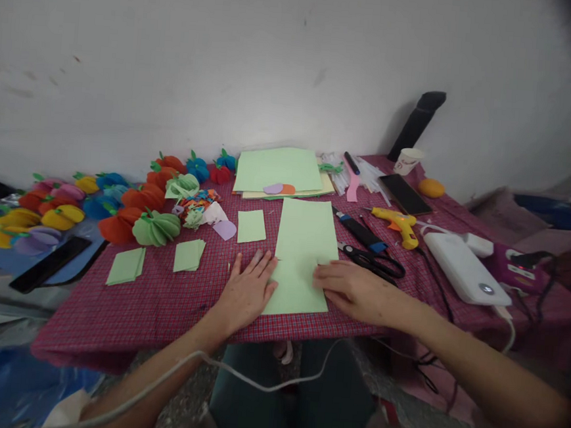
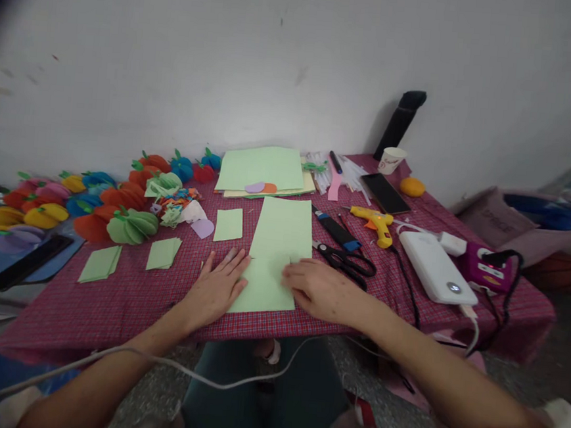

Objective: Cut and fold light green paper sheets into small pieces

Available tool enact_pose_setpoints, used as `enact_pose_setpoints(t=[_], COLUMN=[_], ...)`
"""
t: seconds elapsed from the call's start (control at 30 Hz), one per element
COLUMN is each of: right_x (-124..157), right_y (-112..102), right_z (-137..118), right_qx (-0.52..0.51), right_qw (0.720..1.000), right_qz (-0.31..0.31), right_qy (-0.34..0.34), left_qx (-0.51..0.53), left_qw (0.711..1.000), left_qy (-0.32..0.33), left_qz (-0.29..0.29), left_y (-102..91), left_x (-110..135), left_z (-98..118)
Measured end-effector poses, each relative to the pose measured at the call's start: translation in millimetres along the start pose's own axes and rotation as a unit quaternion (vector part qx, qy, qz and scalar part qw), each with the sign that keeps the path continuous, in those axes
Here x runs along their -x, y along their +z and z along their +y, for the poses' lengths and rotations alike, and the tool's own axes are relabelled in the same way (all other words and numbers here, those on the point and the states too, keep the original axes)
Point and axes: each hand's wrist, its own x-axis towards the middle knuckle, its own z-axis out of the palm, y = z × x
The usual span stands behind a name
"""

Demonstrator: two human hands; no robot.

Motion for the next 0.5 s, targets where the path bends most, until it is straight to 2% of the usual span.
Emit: enact_pose_setpoints(t=[0.07, 0.13, 0.27, 0.37, 0.5], right_x=[-15, -30, -50, -49, -36], right_y=[14, 30, 54, 59, 55], right_z=[-4, -11, -25, -25, -17], right_qx=[0.018, 0.023, 0.034, 0.044, 0.053], right_qw=[0.999, 0.998, 0.997, 0.997, 0.996], right_qz=[0.040, 0.052, 0.048, 0.023, 0.013], right_qy=[0.026, 0.026, 0.044, 0.052, 0.070], left_qx=[-0.004, -0.008, -0.009, -0.002, 0.000], left_qw=[1.000, 1.000, 0.999, 0.999, 0.999], left_qy=[0.000, 0.005, 0.026, 0.036, 0.035], left_qz=[0.006, 0.014, 0.018, 0.012, 0.008], left_y=[-0.8, -1.3, -2.0, -2.2, -1.7], left_x=[-1, -2, -2, -1, 3], left_z=[2, 3, 3, 2, -1])
